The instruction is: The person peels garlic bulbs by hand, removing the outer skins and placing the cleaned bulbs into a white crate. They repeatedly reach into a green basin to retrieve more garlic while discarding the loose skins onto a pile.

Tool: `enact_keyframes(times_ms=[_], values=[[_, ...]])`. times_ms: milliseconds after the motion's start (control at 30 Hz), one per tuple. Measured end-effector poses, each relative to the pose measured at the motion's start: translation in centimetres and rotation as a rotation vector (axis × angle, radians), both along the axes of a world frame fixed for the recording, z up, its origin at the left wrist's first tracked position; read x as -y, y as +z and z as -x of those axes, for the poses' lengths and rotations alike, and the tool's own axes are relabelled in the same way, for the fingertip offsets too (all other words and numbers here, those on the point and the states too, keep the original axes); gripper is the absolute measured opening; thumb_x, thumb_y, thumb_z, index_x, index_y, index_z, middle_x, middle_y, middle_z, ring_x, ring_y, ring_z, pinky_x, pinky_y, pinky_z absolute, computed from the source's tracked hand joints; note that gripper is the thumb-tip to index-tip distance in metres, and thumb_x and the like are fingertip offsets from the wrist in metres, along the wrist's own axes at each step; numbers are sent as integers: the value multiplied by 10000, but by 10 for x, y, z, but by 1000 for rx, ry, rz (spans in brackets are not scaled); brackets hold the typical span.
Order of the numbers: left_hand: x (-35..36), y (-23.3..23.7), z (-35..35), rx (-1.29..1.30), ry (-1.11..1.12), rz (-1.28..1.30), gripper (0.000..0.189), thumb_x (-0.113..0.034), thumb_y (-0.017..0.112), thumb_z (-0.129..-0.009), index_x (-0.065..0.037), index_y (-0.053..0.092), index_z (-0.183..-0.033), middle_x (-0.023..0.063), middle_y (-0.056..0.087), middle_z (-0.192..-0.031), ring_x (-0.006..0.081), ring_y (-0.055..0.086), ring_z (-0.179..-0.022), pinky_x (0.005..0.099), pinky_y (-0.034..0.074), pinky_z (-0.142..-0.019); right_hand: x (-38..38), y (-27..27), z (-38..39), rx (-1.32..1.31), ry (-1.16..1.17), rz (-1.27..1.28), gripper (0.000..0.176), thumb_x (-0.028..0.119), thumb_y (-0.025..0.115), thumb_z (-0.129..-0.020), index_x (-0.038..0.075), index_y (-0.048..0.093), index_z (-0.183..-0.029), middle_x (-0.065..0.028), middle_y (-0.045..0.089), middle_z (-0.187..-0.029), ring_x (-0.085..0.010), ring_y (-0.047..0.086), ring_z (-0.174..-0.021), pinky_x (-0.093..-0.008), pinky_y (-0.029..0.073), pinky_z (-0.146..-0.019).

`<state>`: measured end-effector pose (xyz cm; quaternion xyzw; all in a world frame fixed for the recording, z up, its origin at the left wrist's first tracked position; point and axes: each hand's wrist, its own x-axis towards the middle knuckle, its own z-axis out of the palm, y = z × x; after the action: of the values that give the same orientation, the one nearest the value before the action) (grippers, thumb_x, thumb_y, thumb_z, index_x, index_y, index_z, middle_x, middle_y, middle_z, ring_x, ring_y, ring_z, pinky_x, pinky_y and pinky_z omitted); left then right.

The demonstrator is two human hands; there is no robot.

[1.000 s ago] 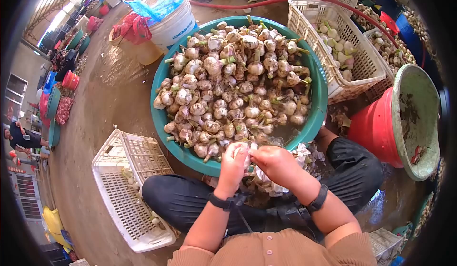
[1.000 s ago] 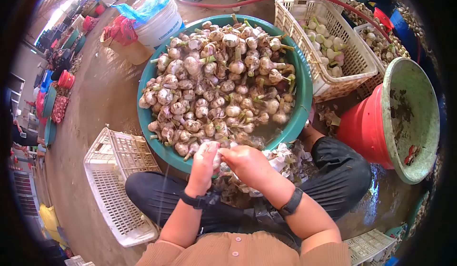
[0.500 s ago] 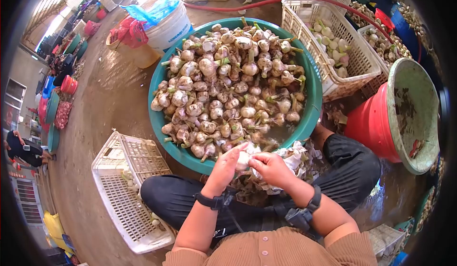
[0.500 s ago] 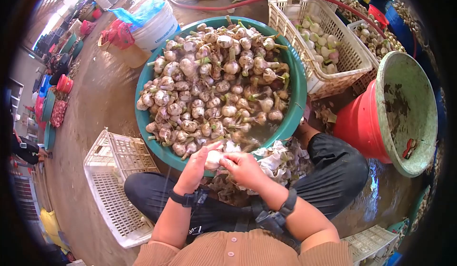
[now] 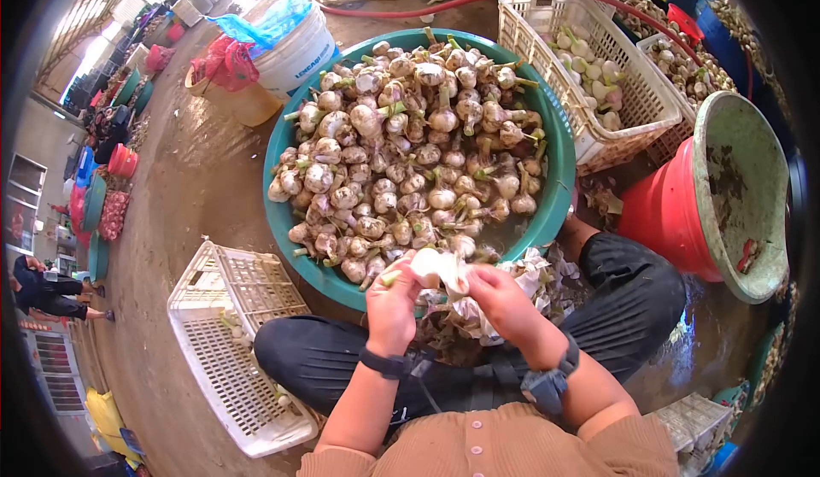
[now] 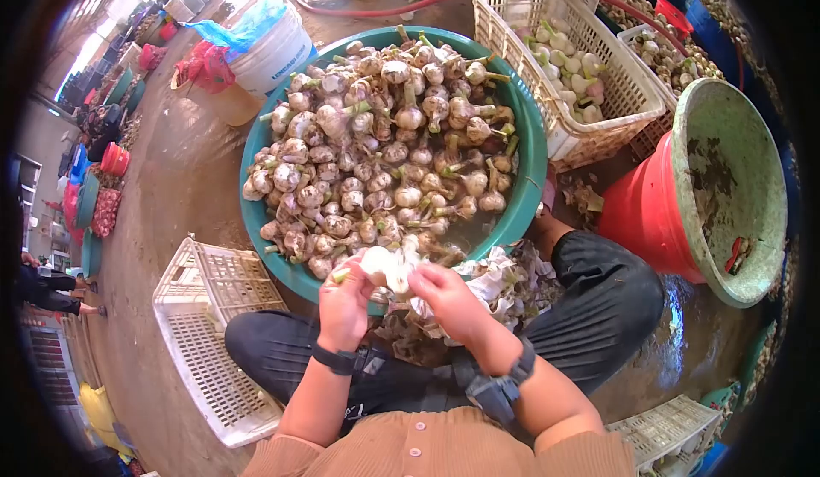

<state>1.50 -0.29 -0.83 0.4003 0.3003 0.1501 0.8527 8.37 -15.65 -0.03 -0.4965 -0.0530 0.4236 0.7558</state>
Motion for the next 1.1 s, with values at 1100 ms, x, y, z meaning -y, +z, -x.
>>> enact_keyframes(times_ms=[1100], values=[[-6, 3, -18, -214, -43, -335, 297, -273, 461, -934, -34, 514, -1103, 53, 598, -939, 100, 555, -823, 231, 437, -730, -13, -71, -181, 547, 183, 578, 325, 210, 553, -837, 109, 524, -1145, -78, 579, -1099, -244, 507, -1075, -405, 419, -894]])
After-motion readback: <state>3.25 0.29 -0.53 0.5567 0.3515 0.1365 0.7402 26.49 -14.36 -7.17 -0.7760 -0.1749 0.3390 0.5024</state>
